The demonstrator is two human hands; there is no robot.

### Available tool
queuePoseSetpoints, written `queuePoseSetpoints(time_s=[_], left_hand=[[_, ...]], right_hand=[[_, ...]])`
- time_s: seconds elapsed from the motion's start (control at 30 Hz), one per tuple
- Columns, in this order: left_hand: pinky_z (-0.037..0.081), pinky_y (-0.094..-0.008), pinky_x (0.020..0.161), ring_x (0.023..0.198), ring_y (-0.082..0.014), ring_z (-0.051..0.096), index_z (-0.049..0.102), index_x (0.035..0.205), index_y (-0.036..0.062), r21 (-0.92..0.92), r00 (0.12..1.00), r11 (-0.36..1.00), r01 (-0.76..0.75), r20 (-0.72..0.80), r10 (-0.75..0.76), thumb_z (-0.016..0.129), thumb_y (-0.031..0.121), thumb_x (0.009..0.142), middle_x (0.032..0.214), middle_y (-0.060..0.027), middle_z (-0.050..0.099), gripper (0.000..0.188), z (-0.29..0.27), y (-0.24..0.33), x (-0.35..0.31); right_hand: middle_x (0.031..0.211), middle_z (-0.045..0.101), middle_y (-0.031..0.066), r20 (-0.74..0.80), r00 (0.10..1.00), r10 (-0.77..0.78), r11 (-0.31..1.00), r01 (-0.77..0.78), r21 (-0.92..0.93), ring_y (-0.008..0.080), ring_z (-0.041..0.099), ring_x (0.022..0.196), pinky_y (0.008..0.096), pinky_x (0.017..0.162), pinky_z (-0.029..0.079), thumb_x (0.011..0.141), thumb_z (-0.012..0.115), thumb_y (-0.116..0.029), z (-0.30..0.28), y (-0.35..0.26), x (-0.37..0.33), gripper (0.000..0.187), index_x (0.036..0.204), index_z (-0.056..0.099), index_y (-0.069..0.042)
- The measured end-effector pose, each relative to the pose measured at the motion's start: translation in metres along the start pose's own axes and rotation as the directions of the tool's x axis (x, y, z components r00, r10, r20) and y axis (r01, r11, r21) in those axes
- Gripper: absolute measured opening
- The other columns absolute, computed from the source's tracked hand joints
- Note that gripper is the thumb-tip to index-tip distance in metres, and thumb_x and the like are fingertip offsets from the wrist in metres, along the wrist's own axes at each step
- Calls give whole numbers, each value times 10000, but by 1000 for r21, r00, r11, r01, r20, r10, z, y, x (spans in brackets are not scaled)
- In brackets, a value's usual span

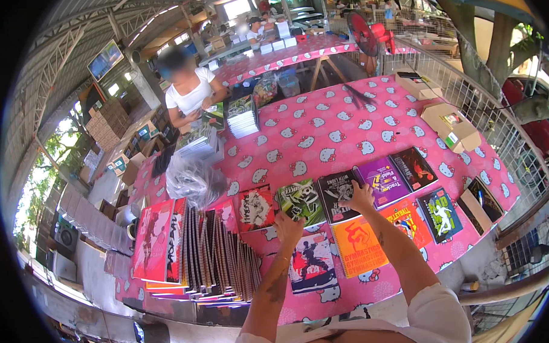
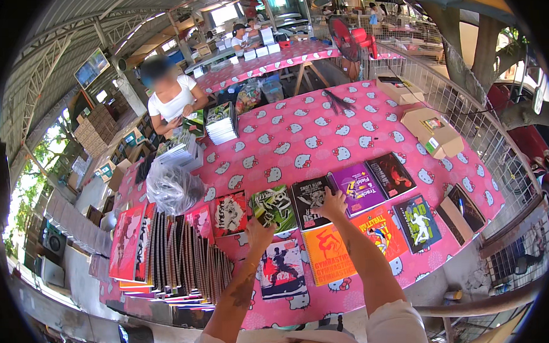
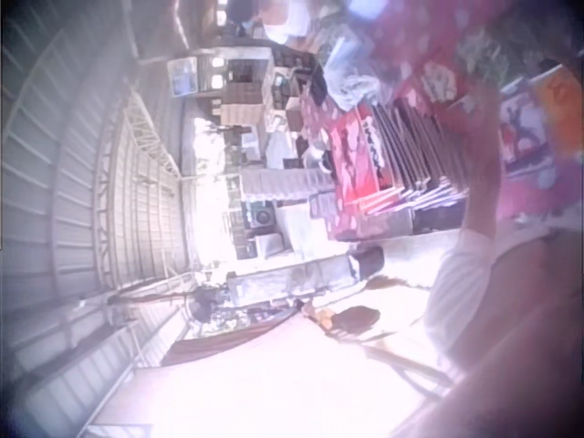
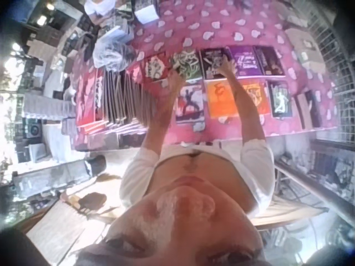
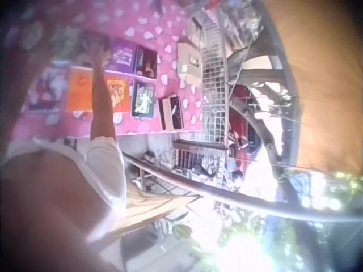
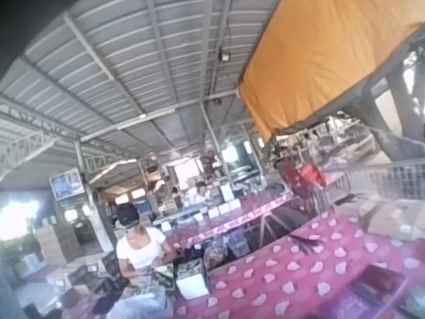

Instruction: The person places notebooks into plastic bags and then sorts a variety of colorful notebooks on a table into stacks.

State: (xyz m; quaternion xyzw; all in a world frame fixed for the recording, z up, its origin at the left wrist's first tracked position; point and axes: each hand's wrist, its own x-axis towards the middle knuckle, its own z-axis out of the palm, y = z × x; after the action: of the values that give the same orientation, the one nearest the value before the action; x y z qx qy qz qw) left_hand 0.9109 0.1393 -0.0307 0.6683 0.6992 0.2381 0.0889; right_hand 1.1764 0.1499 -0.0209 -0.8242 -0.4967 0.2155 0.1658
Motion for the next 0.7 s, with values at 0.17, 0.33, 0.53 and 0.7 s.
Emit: queuePoseSetpoints(time_s=[0.17,0.33,0.53,0.7], left_hand=[[483,-518,881,964,-424,617,570,1122,-48,-17,979,990,137,154,-133,766,346,759,1060,-238,633,570,12,-21,45],[498,-469,733,836,-400,632,626,1114,8,-370,925,894,-251,-363,110,684,74,826,916,-189,655,301,-60,23,27],[474,-418,804,954,-340,581,598,1140,-8,-146,705,796,-588,-576,414,578,-77,833,1010,-172,623,315,-255,95,-103],[438,-360,853,936,-232,546,597,1038,9,-252,743,824,-507,-613,270,558,42,924,1041,-118,591,125,-370,26,-173]], right_hand=[[1036,653,208,-313,930,-193,852,317,417,400,620,1018,424,878,506,717,708,-72,-15,69,45,674,1352,508,-173],[1283,610,167,-619,682,-389,683,665,303,274,572,1204,339,1014,426,750,476,156,-80,25,28,627,1333,545,-64],[1291,568,82,-635,771,-39,-5,635,772,150,580,1074,295,992,445,818,454,102,-216,-82,-84,619,1424,454,-20],[1250,606,108,-640,733,-230,-309,569,762,131,628,962,272,890,500,825,552,96,-238,-166,-184,620,1427,435,6]])
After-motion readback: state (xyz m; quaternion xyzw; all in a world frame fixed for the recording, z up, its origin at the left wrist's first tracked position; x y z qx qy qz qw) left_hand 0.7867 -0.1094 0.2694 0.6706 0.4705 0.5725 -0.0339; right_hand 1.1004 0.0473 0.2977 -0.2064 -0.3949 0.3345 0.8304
